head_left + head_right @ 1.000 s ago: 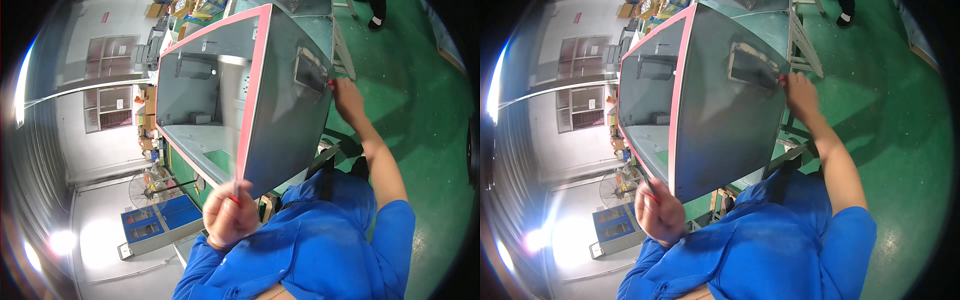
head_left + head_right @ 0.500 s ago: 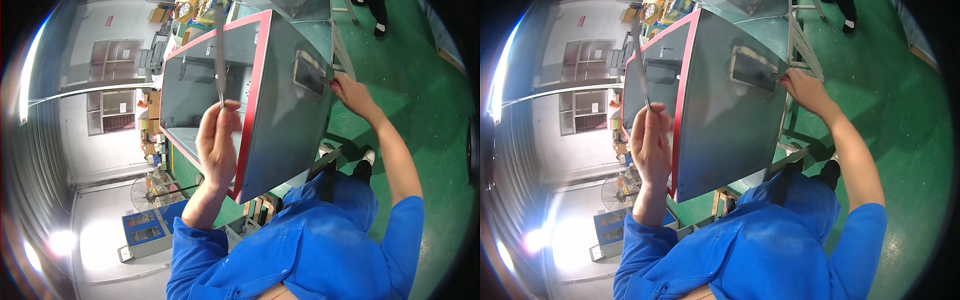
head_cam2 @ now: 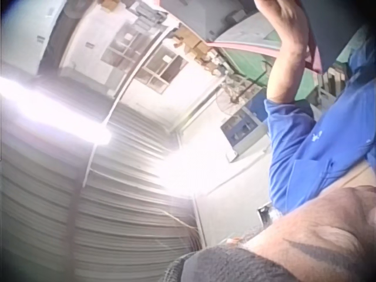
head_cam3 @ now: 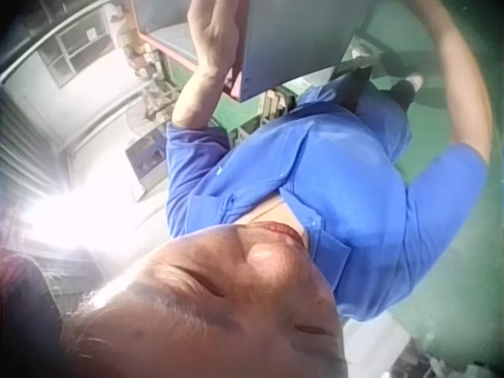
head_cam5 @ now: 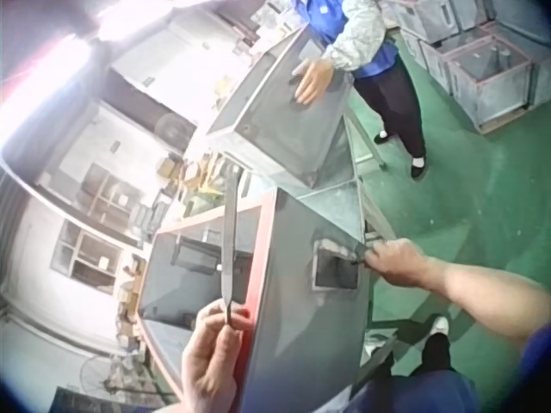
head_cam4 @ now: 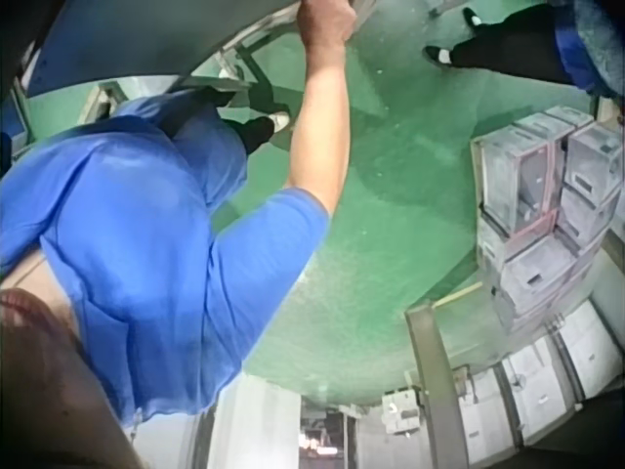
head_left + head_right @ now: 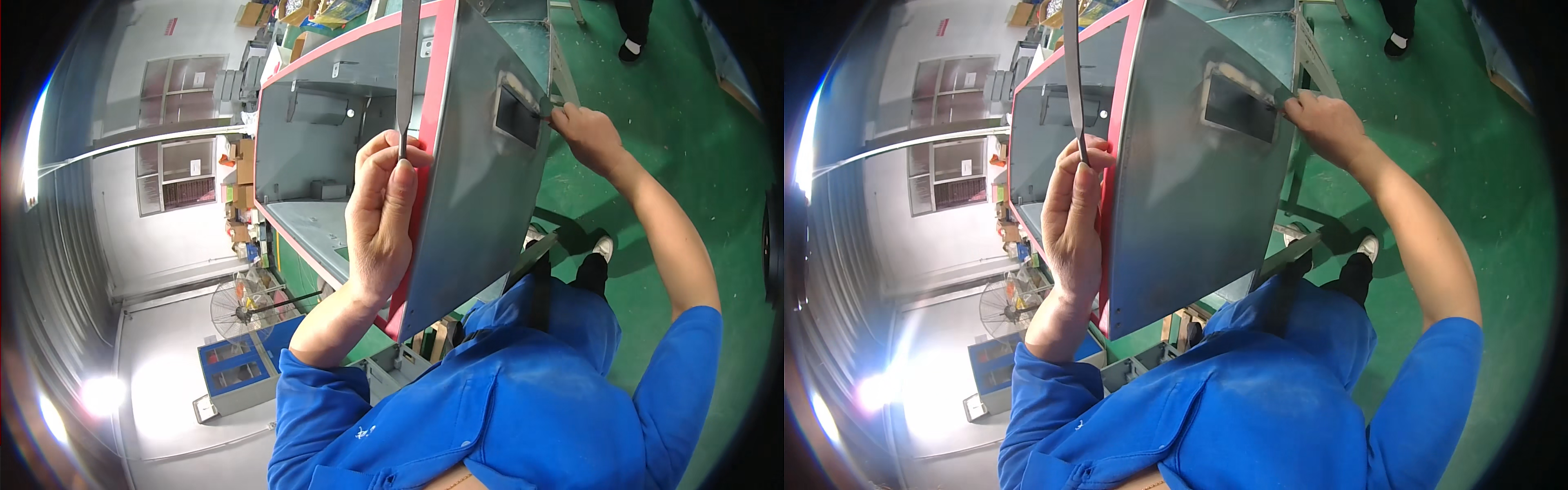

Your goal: Polishing or deburring the edges of a rectangular metal enclosure using a hand file.

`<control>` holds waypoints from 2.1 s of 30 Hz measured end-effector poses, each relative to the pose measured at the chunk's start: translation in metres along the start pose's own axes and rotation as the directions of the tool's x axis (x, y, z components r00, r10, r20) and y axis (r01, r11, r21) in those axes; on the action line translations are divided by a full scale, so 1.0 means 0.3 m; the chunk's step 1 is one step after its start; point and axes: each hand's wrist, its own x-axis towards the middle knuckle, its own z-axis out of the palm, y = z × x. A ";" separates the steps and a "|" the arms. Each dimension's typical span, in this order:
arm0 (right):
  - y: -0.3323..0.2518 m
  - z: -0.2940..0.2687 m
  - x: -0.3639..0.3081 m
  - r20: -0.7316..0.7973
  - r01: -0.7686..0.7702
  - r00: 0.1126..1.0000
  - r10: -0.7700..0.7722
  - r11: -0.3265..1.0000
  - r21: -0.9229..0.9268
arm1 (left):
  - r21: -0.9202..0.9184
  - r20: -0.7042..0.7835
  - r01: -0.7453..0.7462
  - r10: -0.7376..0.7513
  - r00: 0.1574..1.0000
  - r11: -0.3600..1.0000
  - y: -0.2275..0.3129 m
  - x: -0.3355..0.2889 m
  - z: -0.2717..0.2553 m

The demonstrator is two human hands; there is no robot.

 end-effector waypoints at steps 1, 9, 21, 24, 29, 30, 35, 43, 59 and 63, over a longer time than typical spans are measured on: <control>-0.002 0.004 -0.002 0.054 -0.034 0.998 0.034 0.999 -0.001 | 0.009 0.001 -0.005 0.005 1.000 1.000 0.005 0.002 -0.001; 0.015 0.040 -0.006 0.233 -0.237 0.958 0.169 0.923 0.303 | -0.089 0.004 0.019 -0.019 1.000 0.996 -0.003 0.001 -0.003; 0.004 0.024 -0.015 0.131 -0.096 0.987 0.092 0.995 0.024 | -0.096 0.005 -0.048 0.049 0.999 0.994 -0.004 0.000 0.009; -0.027 0.051 -0.015 0.094 -0.111 0.988 0.119 0.990 -0.084 | -0.066 0.023 -0.064 0.065 0.998 0.996 -0.004 0.001 0.006; -0.073 0.044 -0.010 0.130 -0.202 0.970 0.207 0.978 -0.049 | -0.093 0.025 -0.051 0.054 0.998 0.994 -0.011 -0.008 -0.008; -0.067 0.040 -0.017 0.119 -0.197 0.973 0.199 0.980 -0.029 | -0.107 0.021 -0.046 0.048 0.999 0.993 -0.013 -0.009 -0.007; -0.073 0.048 0.009 0.114 -0.181 0.975 0.190 0.980 -0.083 | -0.073 0.038 -0.073 0.076 0.996 0.995 -0.012 0.002 -0.008; -0.034 0.038 -0.017 0.093 -0.154 0.983 0.155 0.988 -0.017 | -0.134 0.042 -0.050 0.056 0.998 0.990 -0.001 0.006 0.004; -0.026 0.029 -0.037 0.002 -0.130 0.991 0.130 0.991 -0.022 | -0.071 0.032 -0.056 0.058 0.998 0.996 -0.002 0.005 0.001; -0.056 0.045 0.001 -0.009 -0.177 0.984 0.177 0.981 -0.076 | -0.112 0.031 -0.026 0.029 0.999 0.993 0.008 -0.001 0.003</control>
